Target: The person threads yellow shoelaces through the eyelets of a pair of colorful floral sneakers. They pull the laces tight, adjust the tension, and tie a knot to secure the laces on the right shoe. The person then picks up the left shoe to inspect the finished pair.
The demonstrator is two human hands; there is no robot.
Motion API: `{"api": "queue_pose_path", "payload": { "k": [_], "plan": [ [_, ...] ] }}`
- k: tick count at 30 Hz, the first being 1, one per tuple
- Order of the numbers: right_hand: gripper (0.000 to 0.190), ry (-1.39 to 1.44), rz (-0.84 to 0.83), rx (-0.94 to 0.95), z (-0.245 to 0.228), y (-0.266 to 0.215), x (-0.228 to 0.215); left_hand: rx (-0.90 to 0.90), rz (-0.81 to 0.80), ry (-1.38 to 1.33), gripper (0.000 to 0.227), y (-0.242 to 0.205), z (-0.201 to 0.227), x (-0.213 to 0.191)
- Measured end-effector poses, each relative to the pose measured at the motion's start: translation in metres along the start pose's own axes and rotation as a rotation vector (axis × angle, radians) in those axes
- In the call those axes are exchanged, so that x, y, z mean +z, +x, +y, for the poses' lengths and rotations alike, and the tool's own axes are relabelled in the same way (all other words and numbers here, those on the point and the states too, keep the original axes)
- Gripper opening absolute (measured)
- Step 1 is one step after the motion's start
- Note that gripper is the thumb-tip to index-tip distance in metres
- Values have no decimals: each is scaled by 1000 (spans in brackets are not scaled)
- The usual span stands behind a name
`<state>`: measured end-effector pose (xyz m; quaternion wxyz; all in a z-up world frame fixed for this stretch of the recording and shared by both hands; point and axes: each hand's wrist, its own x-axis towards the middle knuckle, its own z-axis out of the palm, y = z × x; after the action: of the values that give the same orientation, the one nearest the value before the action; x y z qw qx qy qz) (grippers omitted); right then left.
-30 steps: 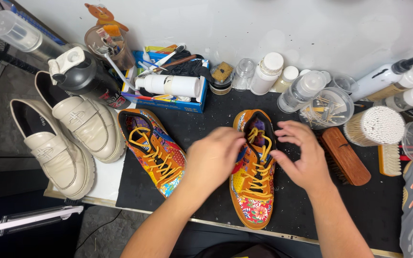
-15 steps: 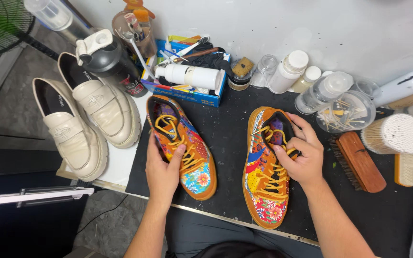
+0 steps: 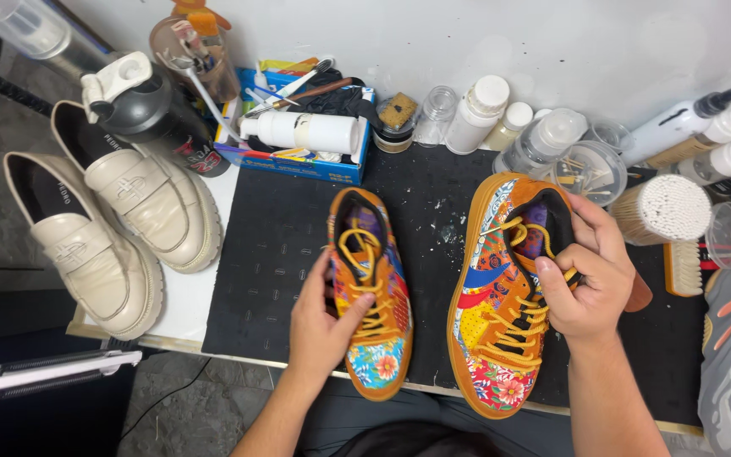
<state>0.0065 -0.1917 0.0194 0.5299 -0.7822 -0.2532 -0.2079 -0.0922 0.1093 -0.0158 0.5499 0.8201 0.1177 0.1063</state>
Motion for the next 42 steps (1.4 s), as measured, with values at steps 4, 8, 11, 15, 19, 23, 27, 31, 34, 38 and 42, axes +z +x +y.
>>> {"api": "queue_pose_path", "payload": {
  "k": [4, 8, 11, 15, 19, 23, 27, 31, 34, 38, 42],
  "plan": [
    [28, 12, 51, 24, -20, 0, -4, 124, -97, 31, 81, 2, 13, 22],
    [27, 149, 119, 73, -41, 6, -1, 211, -242, 166, 84, 21, 26, 36],
    [25, 142, 135, 77, -52, 14, 21, -1, -441, 53, 81, 35, 27, 38],
    [25, -101, 130, -13, -73, 24, 67, -39, -413, -721, 69, 32, 27, 8],
    [25, -189, -25, -22, -86, 39, 98, -70, -396, -775, 87, 14, 26, -19],
    [36, 238, -256, 281, -71, 56, 101, -225, -246, -694, 93, 30, -4, -33],
    [20, -17, -371, 179, -40, 55, 77, -132, -317, -638, 94, 45, -35, -51],
    [10, -226, -511, -143, -13, 44, 64, -153, -395, -597, 94, 49, -47, -65],
    [11, -273, -545, -148, -9, 39, 63, -163, -475, -580, 95, 52, -42, -74],
    [17, -368, -509, -199, -6, 28, 65, -259, -564, -573, 95, 48, -43, -73],
    [16, -343, -423, -66, -1, 8, 73, -264, -595, -538, 95, 56, -48, -51]
  ]
}}
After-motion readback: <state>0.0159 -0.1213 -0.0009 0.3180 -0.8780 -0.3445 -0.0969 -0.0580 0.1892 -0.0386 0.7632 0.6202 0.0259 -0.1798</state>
